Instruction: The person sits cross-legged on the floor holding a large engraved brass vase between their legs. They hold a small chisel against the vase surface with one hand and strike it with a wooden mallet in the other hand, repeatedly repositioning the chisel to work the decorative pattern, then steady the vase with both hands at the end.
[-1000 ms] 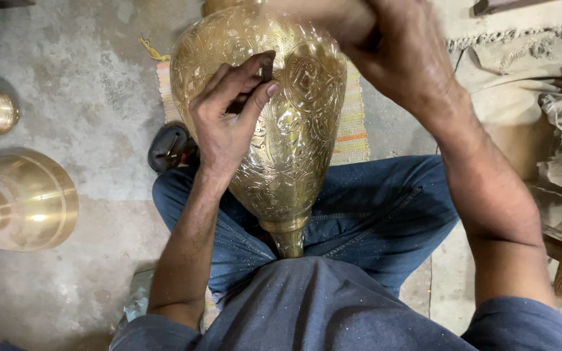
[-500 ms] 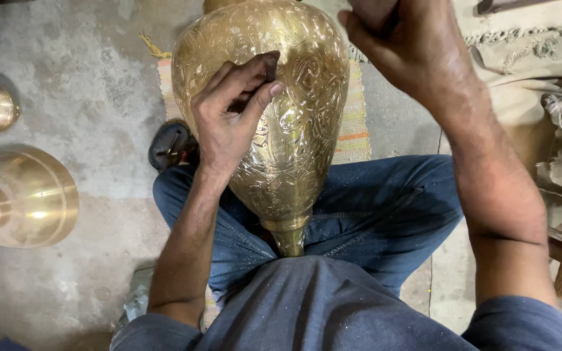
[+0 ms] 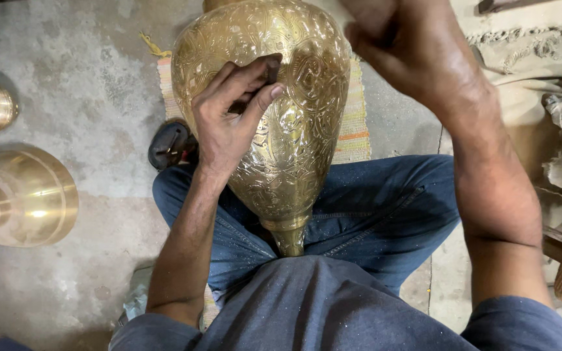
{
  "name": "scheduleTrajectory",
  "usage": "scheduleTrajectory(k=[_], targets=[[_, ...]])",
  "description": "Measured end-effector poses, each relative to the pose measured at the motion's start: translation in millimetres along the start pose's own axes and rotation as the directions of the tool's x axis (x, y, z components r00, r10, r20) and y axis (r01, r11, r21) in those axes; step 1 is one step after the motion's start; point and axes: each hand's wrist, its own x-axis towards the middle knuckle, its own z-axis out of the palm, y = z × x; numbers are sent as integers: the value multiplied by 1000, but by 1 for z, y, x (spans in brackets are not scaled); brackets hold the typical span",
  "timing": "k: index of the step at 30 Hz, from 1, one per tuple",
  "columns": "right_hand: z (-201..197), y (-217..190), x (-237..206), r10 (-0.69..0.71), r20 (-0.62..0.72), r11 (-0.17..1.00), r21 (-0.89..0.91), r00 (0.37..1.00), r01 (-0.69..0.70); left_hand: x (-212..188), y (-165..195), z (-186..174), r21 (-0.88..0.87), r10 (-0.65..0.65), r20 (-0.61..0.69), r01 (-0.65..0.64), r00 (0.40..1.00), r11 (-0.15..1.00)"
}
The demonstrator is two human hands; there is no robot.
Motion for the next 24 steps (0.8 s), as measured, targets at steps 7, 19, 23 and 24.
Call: scheduleTrajectory(k=[7, 19, 23, 24], targets=[[-2, -4, -5, 336, 65, 866, 372, 940, -335, -3, 2, 1, -63, -57, 2, 57, 998, 996], [1, -4, -10, -11, -103, 1000, -26, 995, 8, -2, -4, 3, -17, 11, 13, -11, 1000, 1000], [0, -4, -12, 137, 67, 984, 106, 988, -144, -3, -5, 3, 0, 5, 17, -5, 1000, 1000], [1, -5, -12, 77, 41, 997, -27, 996, -76, -3, -5, 2, 27, 0, 21, 0, 1000, 1000]])
